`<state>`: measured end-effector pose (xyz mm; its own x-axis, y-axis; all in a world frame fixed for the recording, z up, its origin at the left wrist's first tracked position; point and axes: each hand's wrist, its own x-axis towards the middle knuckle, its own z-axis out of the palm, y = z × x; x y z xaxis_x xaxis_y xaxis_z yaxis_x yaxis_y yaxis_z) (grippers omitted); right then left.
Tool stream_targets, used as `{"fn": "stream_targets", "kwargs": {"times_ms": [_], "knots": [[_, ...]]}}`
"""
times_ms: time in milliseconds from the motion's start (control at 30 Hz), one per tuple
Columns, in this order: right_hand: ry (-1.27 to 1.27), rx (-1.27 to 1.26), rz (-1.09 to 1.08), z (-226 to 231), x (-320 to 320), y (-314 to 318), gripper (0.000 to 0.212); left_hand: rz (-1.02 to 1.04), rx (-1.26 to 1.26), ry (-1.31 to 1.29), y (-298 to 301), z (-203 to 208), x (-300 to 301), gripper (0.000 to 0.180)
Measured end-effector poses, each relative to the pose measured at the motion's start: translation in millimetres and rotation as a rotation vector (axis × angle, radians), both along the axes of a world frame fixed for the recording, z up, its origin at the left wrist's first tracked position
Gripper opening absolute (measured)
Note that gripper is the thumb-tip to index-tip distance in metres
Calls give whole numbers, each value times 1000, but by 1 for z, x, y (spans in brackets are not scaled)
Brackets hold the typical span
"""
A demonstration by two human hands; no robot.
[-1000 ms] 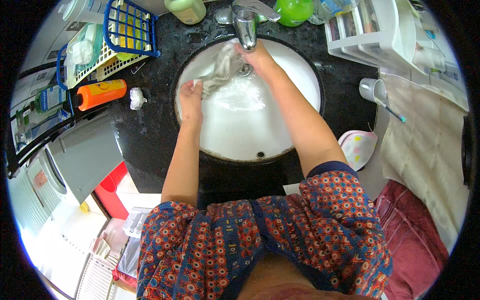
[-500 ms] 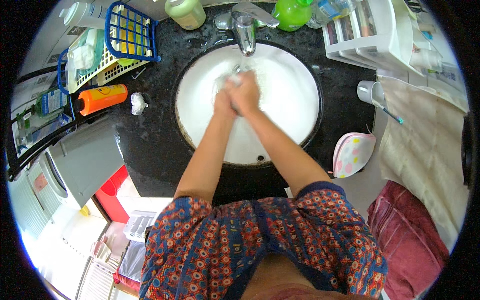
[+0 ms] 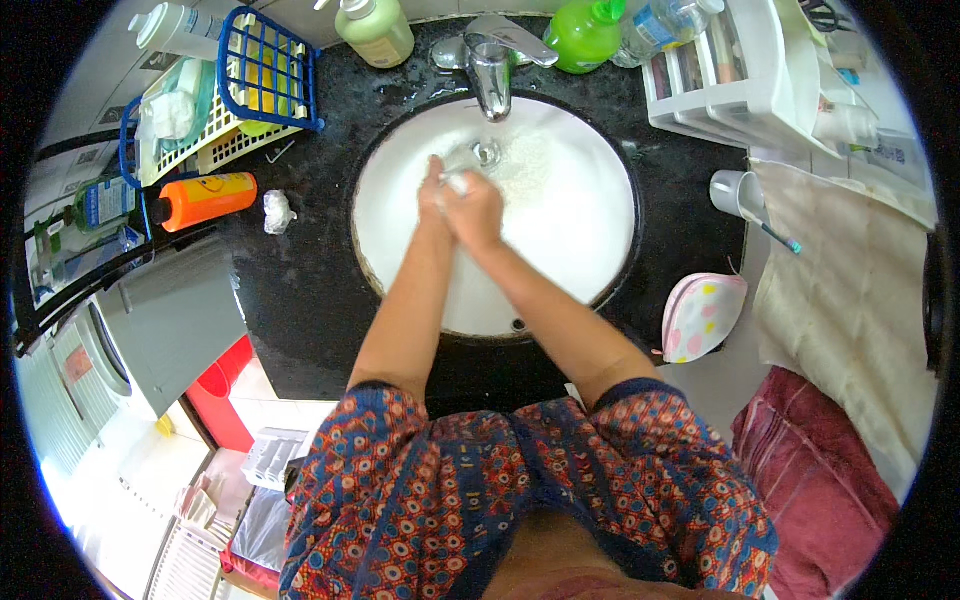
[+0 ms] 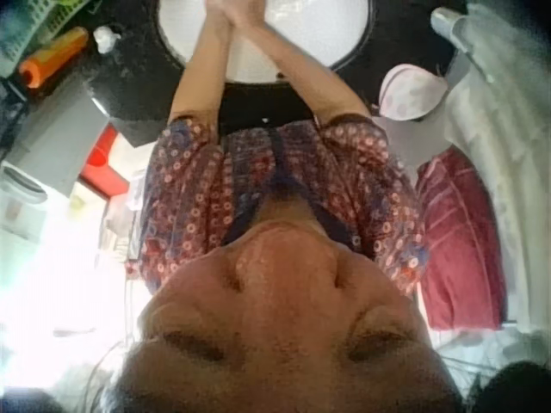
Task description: The person washes a small white cloth by hand in a bathroom sink. They wet the cloth, apply soap, scrub it thoroughly, rinse it under running water, and wring it out. Finally, they wipe the sink countertop with the damp cloth.
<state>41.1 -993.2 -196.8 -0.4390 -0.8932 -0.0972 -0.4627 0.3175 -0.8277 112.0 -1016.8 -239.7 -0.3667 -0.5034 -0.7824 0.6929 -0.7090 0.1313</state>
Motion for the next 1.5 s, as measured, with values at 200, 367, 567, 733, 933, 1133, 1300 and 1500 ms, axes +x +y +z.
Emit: {"fn": "stream_targets", "kwargs": {"times_ms": [200,367,567,733,933,1133,1300,1500], "knots": [[13,224,36,-25,-66,-55,34,-80,-130,-321,8,40,-16,42],[-1010,352,124,-8,-88,-75,29,-222,-291,-582,15,25,56,35],[-784,327,54,3,-99,-64,43,-384,-330,-944,1,67,46,26],[-1204,-54,-58,10,-135,-42,39,-194,-499,-603,-20,22,0,35],[-968,-22,-61,29,-164,-7,51,-367,-656,-540,-58,14,-55,47],[-542,66,190,9,-146,-4,64,-241,-617,-513,-42,45,-8,46],[-561,232,232,-20,-100,-64,25,-393,-393,-663,-12,54,43,49],[-343,136,164,0,-73,-72,16,-736,-521,-1080,14,5,53,41]]}}
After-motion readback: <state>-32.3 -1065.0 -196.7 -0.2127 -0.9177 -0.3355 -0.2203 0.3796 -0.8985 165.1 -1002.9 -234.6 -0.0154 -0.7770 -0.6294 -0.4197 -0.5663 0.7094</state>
